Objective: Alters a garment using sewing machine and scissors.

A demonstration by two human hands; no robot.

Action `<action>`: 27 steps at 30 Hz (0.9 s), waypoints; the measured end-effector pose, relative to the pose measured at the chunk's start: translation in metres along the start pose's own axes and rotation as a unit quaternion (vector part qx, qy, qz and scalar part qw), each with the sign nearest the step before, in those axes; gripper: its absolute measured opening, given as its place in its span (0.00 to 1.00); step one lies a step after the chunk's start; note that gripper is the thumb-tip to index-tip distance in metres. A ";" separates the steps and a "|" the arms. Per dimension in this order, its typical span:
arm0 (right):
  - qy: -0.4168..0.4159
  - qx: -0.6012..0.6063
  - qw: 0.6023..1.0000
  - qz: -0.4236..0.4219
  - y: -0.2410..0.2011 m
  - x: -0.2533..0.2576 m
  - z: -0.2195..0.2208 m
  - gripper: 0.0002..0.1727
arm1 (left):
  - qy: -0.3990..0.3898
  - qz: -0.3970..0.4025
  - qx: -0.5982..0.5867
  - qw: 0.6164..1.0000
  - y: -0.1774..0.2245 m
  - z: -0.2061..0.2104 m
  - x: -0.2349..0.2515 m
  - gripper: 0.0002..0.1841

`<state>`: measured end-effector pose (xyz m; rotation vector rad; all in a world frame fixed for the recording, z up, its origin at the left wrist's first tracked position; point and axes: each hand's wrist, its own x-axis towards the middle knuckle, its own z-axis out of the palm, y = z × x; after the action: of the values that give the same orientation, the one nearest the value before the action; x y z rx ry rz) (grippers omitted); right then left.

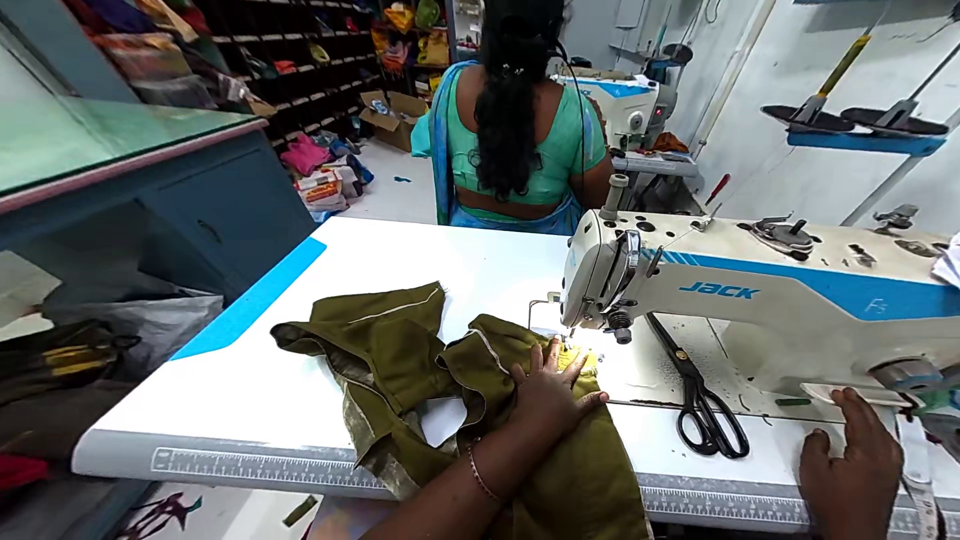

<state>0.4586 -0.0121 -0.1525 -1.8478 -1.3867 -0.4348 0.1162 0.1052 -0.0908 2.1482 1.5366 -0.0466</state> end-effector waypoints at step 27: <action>-0.012 -0.012 1.000 0.023 -0.006 0.002 -0.003 0.28 | 0.007 0.019 0.018 1.000 -0.009 0.001 -0.001 0.41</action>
<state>0.4543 -0.0124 -0.1474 -1.9061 -1.3571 -0.4099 0.1084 0.1056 -0.0949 2.2095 1.5124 -0.0476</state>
